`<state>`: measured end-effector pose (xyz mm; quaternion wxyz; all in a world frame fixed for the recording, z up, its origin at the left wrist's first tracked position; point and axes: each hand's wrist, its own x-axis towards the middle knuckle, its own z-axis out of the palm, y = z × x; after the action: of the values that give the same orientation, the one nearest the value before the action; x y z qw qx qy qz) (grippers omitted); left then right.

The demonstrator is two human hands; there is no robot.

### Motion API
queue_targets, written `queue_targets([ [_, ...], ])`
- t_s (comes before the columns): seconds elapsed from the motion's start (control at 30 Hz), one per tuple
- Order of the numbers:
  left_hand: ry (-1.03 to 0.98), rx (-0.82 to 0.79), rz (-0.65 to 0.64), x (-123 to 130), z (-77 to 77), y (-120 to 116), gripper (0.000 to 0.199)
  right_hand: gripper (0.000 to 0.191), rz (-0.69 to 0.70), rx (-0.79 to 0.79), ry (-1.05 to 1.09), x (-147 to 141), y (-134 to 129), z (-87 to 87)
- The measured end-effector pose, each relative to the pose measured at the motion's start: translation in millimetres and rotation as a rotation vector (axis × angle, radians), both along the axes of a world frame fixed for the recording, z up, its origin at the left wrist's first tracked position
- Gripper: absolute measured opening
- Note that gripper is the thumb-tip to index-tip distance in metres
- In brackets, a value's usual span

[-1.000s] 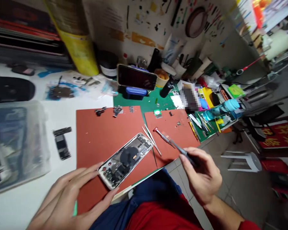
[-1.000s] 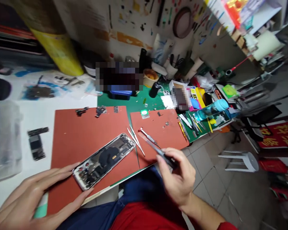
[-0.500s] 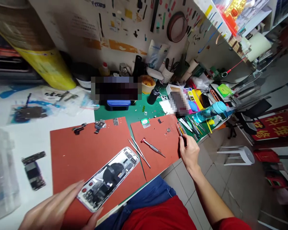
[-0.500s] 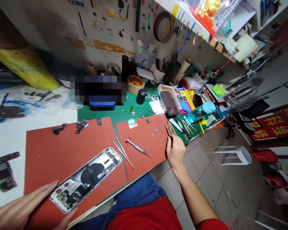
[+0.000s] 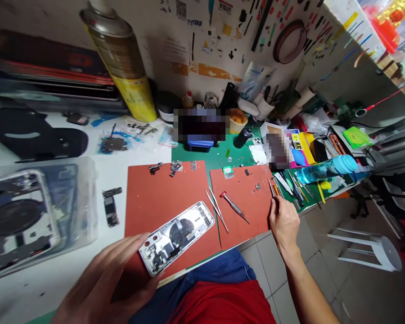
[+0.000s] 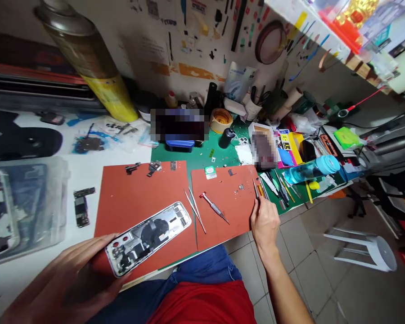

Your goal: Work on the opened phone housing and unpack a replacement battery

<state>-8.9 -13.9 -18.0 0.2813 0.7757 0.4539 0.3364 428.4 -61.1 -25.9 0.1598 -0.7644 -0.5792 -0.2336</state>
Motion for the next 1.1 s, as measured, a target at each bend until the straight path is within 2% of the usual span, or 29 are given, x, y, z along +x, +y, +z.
queue_targets([
  [0.07,0.109,-0.019,0.090,2.1,8.2,-0.9,0.078,0.025,0.017,0.010,0.001,0.0,-1.8,5.0],
  [0.13,0.151,-0.034,0.099,3.7,15.7,-0.3,0.071,0.023,0.053,0.045,0.010,-6.1,-3.2,16.5],
  [0.2,0.139,-0.001,0.065,3.8,21.5,2.2,0.070,0.024,0.180,0.059,0.103,-21.2,-2.0,33.6],
  [0.23,0.141,0.019,0.039,3.1,24.3,4.2,0.070,0.029,0.308,0.037,0.209,-32.2,0.3,43.0],
  [0.33,0.161,-0.018,-0.023,-0.7,35.3,11.2,0.070,0.069,0.739,-0.271,0.540,-74.0,16.6,66.8],
  [0.4,0.202,-0.095,-0.065,-3.6,46.5,15.9,0.074,0.093,0.947,-0.499,0.584,-102.4,34.8,73.9],
  [0.47,0.225,-0.169,-0.107,-6.8,59.1,21.0,0.076,0.101,1.081,-0.644,0.577,-125.0,54.7,73.6],
  [0.57,0.207,-0.239,-0.157,-14.1,74.0,30.5,0.077,0.096,1.191,-0.724,0.608,-143.6,75.7,66.4],
  [0.67,0.173,-0.294,-0.186,-23.3,75.7,38.6,0.080,0.090,1.177,-0.666,0.608,-150.3,75.1,60.1],
  [0.73,0.133,-0.301,-0.156,-25.7,67.9,38.4,0.079,0.085,1.083,-0.565,0.569,-153.9,64.0,57.9],
  [0.83,0.012,-0.263,0.015,-17.0,49.0,27.4,0.070,0.075,0.866,-0.387,0.478,-163.8,41.0,55.8],
  [0.93,-0.036,-0.198,0.178,1.1,39.4,11.3,0.043,0.070,0.639,-0.288,0.361,-180.4,21.7,52.9],
  [1.0,-0.032,-0.122,0.215,9.2,45.5,1.7,0.029,0.066,0.522,-0.285,0.287,-193.6,13.8,50.5],
  [1.1,-0.039,0.012,0.208,6.6,68.5,-16.6,0.022,0.059,0.419,-0.314,0.224,-213.0,8.8,46.9],
])
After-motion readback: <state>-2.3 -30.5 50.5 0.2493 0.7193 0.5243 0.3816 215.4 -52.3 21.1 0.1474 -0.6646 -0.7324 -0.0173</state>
